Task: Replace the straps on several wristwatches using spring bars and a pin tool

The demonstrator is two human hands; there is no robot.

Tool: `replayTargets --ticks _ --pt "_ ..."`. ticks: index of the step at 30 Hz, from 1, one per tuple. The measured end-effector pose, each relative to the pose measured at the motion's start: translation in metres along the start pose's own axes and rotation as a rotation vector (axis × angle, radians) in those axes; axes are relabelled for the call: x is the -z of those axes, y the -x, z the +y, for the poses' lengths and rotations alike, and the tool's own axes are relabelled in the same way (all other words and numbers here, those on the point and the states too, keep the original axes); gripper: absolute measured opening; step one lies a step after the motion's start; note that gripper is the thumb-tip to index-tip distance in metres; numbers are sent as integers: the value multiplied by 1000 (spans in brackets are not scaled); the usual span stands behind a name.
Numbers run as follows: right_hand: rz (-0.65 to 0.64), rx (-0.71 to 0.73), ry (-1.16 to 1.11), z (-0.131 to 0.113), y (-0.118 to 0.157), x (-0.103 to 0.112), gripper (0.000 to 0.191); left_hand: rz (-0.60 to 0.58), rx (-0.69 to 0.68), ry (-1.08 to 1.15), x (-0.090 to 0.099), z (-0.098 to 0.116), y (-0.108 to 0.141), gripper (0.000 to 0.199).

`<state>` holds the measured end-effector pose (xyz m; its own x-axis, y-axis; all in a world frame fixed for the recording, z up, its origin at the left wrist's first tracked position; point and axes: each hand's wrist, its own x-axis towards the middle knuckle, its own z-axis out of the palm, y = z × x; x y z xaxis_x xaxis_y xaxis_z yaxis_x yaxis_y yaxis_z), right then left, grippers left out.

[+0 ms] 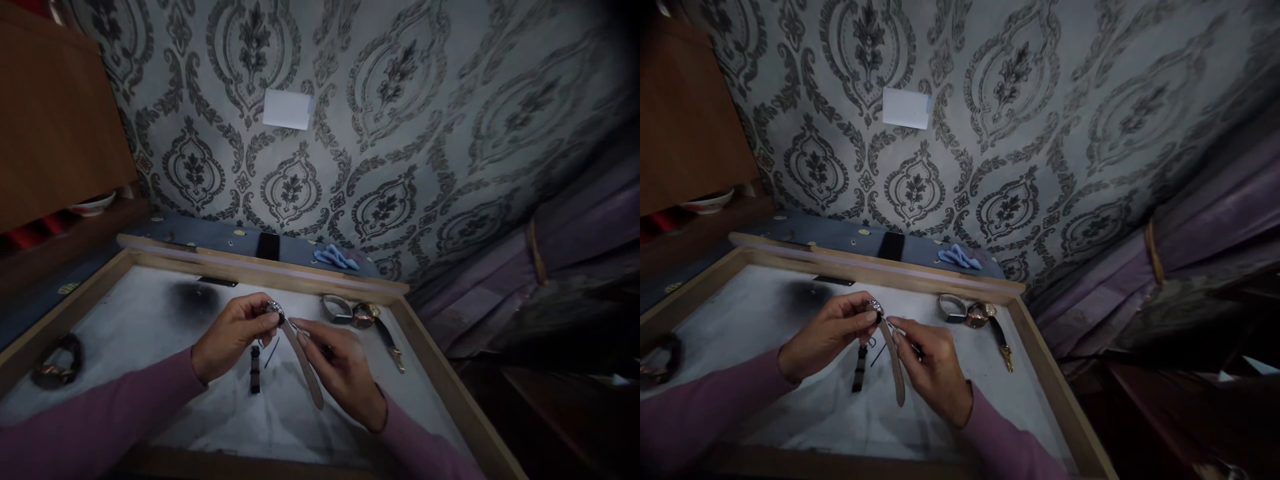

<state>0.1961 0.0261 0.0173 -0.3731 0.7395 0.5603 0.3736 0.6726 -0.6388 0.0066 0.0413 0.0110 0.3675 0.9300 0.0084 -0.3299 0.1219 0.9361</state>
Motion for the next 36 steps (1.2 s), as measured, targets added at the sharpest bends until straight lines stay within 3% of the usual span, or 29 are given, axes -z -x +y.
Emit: replayTargets --ticks 8,12,15,19,36 --pt "-13 35 56 2 5 0 24 -7 -16 -28 2 -2 -1 24" --pt "82 -174 -95 -1 2 0 14 0 1 -28 1 -2 0 23" --pt "142 -379 -404 0 -4 0 23 7 14 -36 1 -1 0 23" --pt "194 -502 -654 8 -10 1 30 8 23 -39 1 0 1 23" --pt "216 -563 -765 8 -12 1 30 2 45 -32 0 -2 1 23"
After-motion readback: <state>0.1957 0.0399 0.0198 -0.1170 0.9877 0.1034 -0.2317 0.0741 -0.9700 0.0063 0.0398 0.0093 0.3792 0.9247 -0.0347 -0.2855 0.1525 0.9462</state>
